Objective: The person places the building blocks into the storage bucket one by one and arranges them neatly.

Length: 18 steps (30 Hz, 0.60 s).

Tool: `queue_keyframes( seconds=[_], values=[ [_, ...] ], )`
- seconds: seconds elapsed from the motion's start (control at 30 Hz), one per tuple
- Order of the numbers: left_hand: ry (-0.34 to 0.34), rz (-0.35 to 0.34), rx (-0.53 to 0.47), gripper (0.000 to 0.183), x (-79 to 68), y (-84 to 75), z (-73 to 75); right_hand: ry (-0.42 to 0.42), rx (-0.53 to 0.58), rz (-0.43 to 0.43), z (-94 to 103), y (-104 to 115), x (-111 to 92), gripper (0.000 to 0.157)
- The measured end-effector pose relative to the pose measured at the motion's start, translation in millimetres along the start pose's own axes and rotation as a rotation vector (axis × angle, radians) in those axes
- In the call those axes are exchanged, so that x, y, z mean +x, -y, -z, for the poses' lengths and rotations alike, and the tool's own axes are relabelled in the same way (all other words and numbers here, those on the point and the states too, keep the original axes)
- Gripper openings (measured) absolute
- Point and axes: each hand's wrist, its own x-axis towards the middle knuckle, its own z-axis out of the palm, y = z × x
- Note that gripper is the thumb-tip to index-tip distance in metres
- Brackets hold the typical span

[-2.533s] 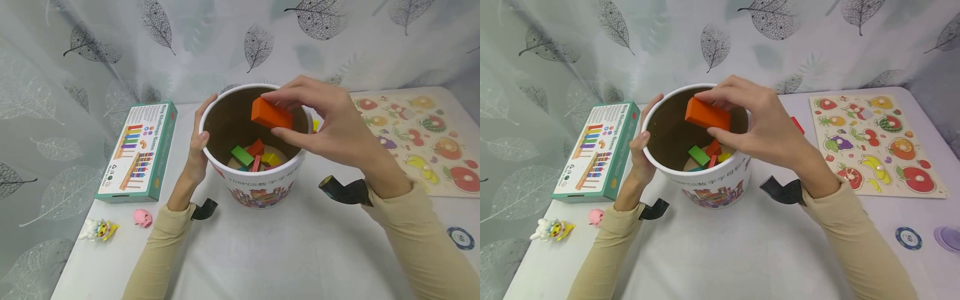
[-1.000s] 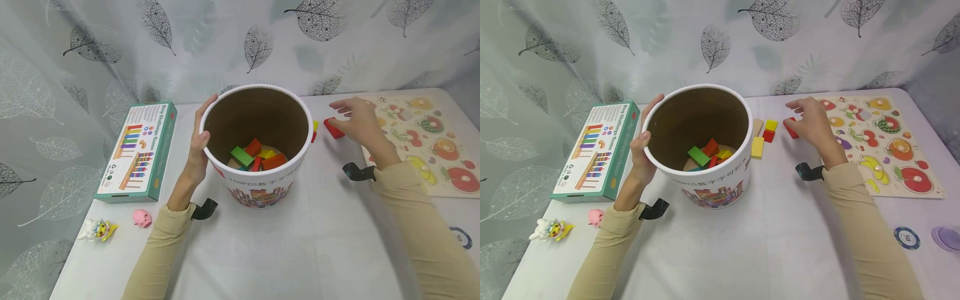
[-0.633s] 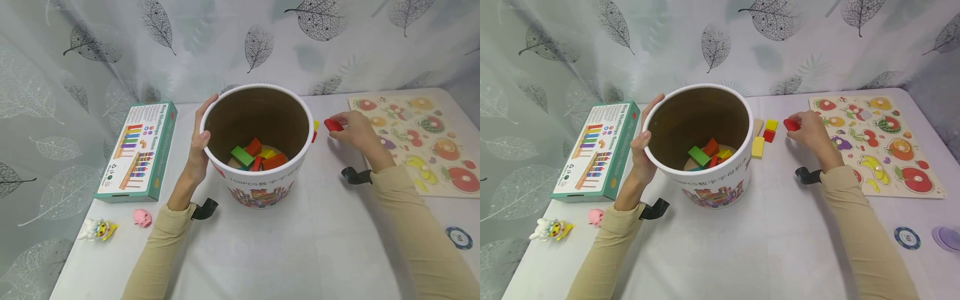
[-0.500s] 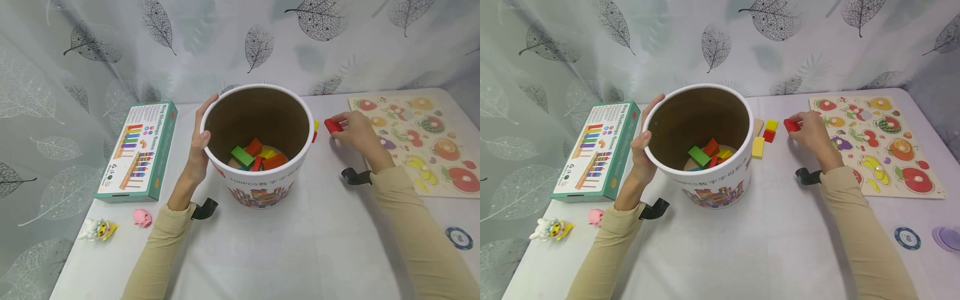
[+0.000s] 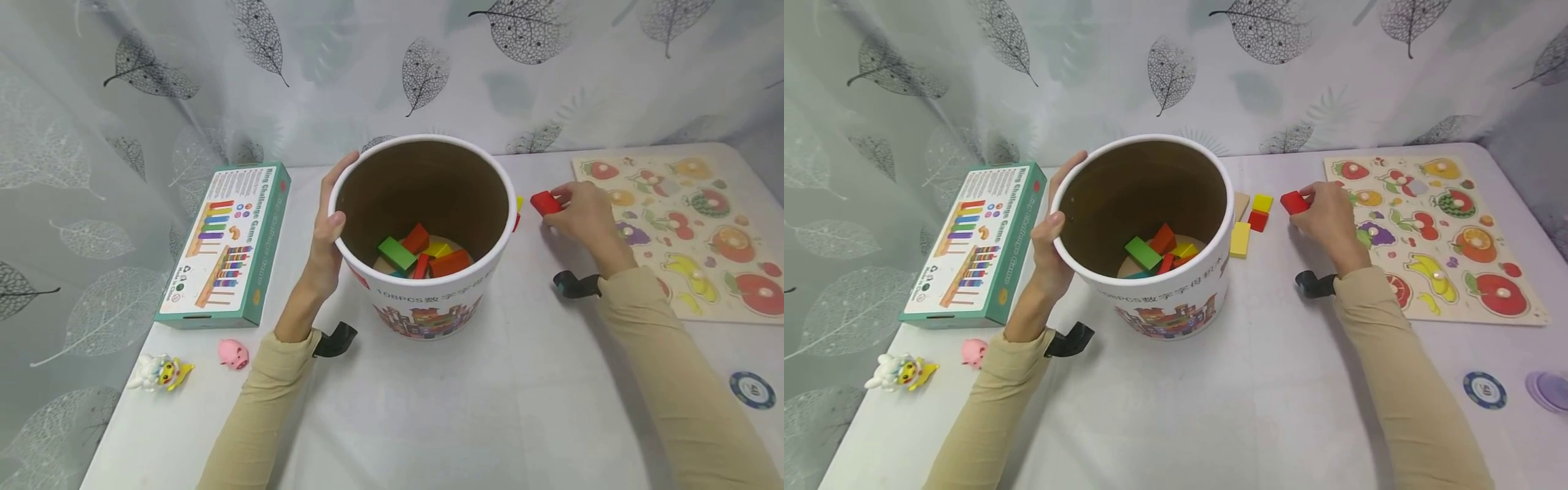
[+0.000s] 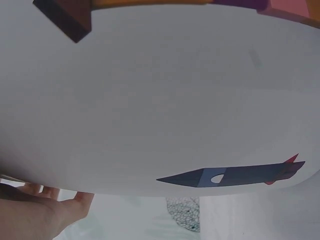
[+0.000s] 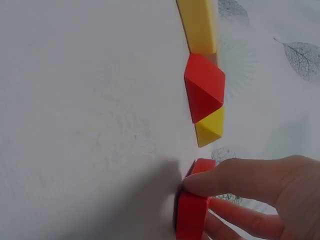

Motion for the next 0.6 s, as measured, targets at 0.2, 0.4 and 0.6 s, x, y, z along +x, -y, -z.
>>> queue_keyframes(
  seconds=[0.2,0.4,0.6],
  values=[
    [0.001,0.000,-0.007,0.092,0.3,-1.0,0.1,-0.028,0.028,0.023,14.1,8,-8,0.056],
    [-0.003,-0.004,0.005,0.092,0.4,-3.1,-1.2,-0.136,0.129,0.097,49.3,43,-33,0.058],
    [-0.004,0.000,0.002,0.091,-0.4,-2.8,-1.6,-0.232,0.432,0.291,77.3,97,-78,0.051]
  ],
)
